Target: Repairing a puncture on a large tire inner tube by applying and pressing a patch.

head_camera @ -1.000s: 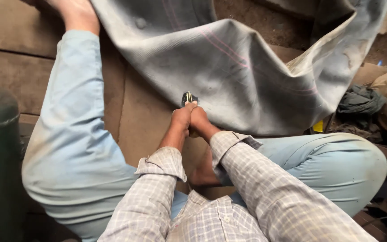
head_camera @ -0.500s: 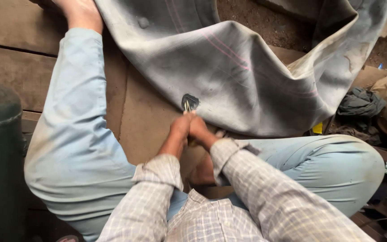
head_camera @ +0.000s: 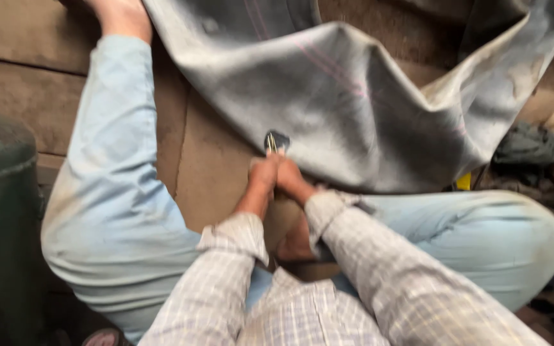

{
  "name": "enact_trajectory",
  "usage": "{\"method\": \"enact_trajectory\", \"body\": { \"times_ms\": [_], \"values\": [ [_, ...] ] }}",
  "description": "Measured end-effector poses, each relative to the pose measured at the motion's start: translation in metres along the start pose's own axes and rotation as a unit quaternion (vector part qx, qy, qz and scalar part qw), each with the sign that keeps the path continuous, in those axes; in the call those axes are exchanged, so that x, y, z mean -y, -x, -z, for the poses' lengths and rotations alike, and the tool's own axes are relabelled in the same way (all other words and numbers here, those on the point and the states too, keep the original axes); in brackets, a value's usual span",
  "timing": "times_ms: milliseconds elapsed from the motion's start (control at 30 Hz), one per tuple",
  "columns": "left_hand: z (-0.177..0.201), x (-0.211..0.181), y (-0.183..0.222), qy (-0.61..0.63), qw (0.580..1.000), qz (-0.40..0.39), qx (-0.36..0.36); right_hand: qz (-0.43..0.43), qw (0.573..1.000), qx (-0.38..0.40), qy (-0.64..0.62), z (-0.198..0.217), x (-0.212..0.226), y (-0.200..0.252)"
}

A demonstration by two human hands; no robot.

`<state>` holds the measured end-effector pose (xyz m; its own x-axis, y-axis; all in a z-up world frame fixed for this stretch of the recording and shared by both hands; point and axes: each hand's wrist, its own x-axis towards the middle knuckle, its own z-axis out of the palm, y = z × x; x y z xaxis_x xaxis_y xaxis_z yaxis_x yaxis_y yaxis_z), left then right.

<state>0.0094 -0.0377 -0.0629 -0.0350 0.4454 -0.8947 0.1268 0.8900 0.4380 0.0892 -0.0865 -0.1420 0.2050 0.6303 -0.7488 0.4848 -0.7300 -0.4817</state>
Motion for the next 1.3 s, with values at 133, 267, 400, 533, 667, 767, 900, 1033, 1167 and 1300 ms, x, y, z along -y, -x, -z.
{"method": "enact_trajectory", "body": {
  "times_ms": [133,267,400,533,667,767,900,1033,1167,1300],
  "values": [
    [0.0,-0.012,0.011,0.017,0.999,0.027,0.012,-0.083,0.992,0.011,-0.095,0.03,0.044,0.031],
    [0.011,0.002,0.017,0.035,0.998,0.046,0.012,-0.177,0.976,0.019,-0.127,0.017,0.043,0.044],
    [0.007,0.017,-0.033,0.02,0.999,0.029,0.015,-0.076,0.995,0.026,-0.054,-0.005,0.009,-0.006],
    [0.013,0.02,-0.026,-0.092,0.995,0.035,0.015,0.028,0.999,-0.005,0.018,-0.011,0.004,0.0],
    [0.015,0.023,-0.037,0.026,0.998,0.036,0.041,-0.168,0.975,0.023,-0.144,0.015,0.053,0.023],
    [0.015,0.025,-0.036,-0.061,0.995,0.062,0.045,-0.041,0.998,0.012,-0.048,-0.034,-0.023,-0.023],
    [0.017,0.003,-0.015,-0.099,0.994,0.035,0.017,0.049,0.998,-0.008,0.047,-0.034,-0.014,-0.018],
    [0.015,-0.042,0.012,-0.102,0.993,0.053,0.036,-0.096,0.977,-0.038,-0.184,0.0,0.041,0.017],
    [0.019,-0.036,0.012,-0.105,0.993,0.044,0.024,-0.216,0.919,-0.041,-0.328,-0.027,0.021,0.008],
    [0.028,-0.05,0.014,-0.114,0.993,0.022,0.027,-0.186,0.922,-0.07,-0.333,-0.027,0.024,0.016]
  ]
}}
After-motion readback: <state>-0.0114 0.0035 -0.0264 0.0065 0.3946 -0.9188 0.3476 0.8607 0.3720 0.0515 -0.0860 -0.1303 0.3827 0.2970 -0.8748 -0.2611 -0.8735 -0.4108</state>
